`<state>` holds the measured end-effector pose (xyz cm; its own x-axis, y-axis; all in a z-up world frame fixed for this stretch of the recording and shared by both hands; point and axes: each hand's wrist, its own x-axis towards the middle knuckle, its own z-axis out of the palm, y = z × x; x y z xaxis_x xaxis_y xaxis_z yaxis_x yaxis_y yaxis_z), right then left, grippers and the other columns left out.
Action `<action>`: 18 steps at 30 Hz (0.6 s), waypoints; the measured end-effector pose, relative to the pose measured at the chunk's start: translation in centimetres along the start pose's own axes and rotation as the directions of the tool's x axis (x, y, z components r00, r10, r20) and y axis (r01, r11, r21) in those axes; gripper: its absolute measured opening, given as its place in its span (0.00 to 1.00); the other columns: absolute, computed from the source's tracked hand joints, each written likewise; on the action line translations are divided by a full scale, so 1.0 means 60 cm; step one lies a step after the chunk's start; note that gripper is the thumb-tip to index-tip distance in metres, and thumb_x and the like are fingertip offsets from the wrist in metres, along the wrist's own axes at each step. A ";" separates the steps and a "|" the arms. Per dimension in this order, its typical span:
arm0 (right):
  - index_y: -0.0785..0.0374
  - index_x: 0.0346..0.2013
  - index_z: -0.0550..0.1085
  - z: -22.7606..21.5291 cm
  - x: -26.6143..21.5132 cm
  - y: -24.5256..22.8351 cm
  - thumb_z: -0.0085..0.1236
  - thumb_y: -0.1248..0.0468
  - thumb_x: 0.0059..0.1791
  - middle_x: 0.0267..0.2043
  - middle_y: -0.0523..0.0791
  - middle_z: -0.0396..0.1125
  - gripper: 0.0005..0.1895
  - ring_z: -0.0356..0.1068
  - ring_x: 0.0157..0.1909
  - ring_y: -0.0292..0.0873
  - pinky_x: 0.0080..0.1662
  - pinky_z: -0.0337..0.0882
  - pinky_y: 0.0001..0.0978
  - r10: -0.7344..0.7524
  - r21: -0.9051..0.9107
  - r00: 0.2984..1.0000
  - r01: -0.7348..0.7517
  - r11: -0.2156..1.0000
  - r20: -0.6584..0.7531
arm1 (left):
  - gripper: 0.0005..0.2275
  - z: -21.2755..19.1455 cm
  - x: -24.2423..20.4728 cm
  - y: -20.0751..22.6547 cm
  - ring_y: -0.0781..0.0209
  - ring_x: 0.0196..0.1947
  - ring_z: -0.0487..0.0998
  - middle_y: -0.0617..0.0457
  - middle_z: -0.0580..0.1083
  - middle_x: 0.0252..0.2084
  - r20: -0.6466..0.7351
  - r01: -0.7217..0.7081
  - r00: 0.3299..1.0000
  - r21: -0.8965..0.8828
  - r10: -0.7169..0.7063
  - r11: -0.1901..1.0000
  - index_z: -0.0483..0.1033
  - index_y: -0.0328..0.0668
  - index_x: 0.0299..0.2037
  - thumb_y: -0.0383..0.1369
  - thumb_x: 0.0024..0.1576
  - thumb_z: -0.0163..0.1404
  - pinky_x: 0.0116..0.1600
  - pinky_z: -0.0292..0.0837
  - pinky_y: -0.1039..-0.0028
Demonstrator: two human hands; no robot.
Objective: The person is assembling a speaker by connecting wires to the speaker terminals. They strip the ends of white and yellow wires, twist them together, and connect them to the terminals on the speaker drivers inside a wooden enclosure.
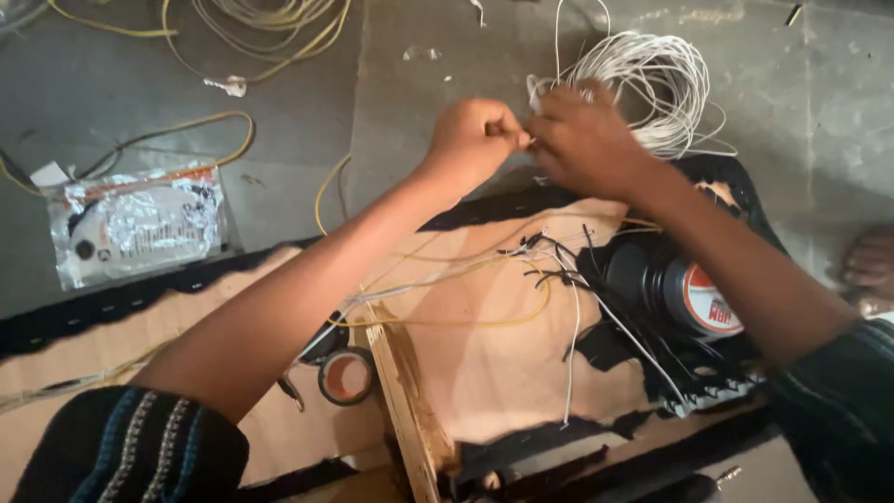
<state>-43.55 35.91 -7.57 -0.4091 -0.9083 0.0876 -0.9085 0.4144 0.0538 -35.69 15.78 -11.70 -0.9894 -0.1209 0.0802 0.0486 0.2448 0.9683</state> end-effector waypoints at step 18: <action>0.49 0.66 0.67 0.044 -0.058 0.227 0.59 0.46 0.43 0.68 0.49 0.63 0.36 0.64 0.67 0.54 0.66 0.62 0.46 0.060 0.020 0.941 -0.070 0.997 0.332 | 0.19 -0.231 -0.152 0.065 0.35 0.50 0.75 0.36 0.75 0.49 -0.060 -0.226 0.946 0.580 0.318 0.782 0.72 0.35 0.51 0.38 0.55 0.60 0.51 0.71 0.55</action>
